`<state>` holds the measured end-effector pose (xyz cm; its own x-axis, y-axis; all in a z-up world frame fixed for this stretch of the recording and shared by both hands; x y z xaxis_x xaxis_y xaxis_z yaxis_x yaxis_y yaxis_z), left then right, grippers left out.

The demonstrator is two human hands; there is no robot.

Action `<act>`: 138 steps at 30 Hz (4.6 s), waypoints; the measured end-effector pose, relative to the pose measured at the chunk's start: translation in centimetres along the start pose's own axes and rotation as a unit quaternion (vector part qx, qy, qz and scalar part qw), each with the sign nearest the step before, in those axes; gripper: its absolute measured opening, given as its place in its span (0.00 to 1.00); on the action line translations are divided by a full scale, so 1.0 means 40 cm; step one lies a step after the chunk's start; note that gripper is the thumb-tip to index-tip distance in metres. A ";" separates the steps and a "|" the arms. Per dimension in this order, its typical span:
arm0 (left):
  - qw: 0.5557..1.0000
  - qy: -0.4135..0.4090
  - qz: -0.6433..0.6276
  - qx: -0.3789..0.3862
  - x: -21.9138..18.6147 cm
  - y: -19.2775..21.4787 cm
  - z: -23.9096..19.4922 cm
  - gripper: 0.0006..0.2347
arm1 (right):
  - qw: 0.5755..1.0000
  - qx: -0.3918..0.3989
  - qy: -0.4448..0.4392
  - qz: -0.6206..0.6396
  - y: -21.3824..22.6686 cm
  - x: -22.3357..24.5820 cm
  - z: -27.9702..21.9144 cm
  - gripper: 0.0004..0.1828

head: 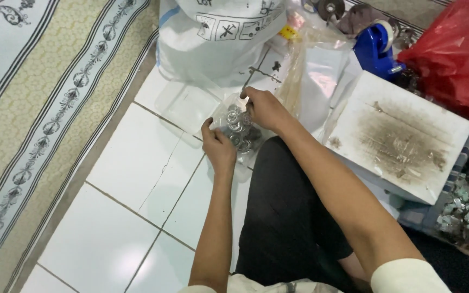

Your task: The person sits on the floor and repeatedly scoops small metal parts from a cardboard box into clear plastic bags. They seal each bag and place it aside, continuing the process with multiple batches of parts.

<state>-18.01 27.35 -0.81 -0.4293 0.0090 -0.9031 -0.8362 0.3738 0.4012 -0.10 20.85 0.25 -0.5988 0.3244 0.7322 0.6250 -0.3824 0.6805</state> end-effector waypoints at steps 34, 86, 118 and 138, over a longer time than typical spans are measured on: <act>0.840 -0.402 0.195 0.308 -0.415 -0.291 -0.397 0.18 | 0.947 -0.320 -0.022 0.028 0.493 -0.116 -0.731 0.13; 0.554 -0.583 0.133 0.579 -0.191 -0.721 -1.102 0.09 | 0.680 -0.229 -0.672 -0.185 0.533 -0.686 -1.571 0.04; 0.795 -0.025 0.107 0.596 -0.225 -0.869 -0.588 0.16 | 0.829 -0.384 -0.313 0.259 0.500 -0.514 -0.859 0.19; 0.836 -0.173 0.249 0.458 -0.348 -0.798 -0.545 0.10 | 0.819 -0.429 -0.377 0.060 0.509 -0.477 -0.802 0.17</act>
Point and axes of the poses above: each hand's wrist, its own z-axis towards the middle knuckle, its own y-axis out of the back of the hand, x = y × z, the point moved 6 cm from there along z, towards the middle knuckle, and after that the axes turned 7 degrees about y, right-handed, at the moved point
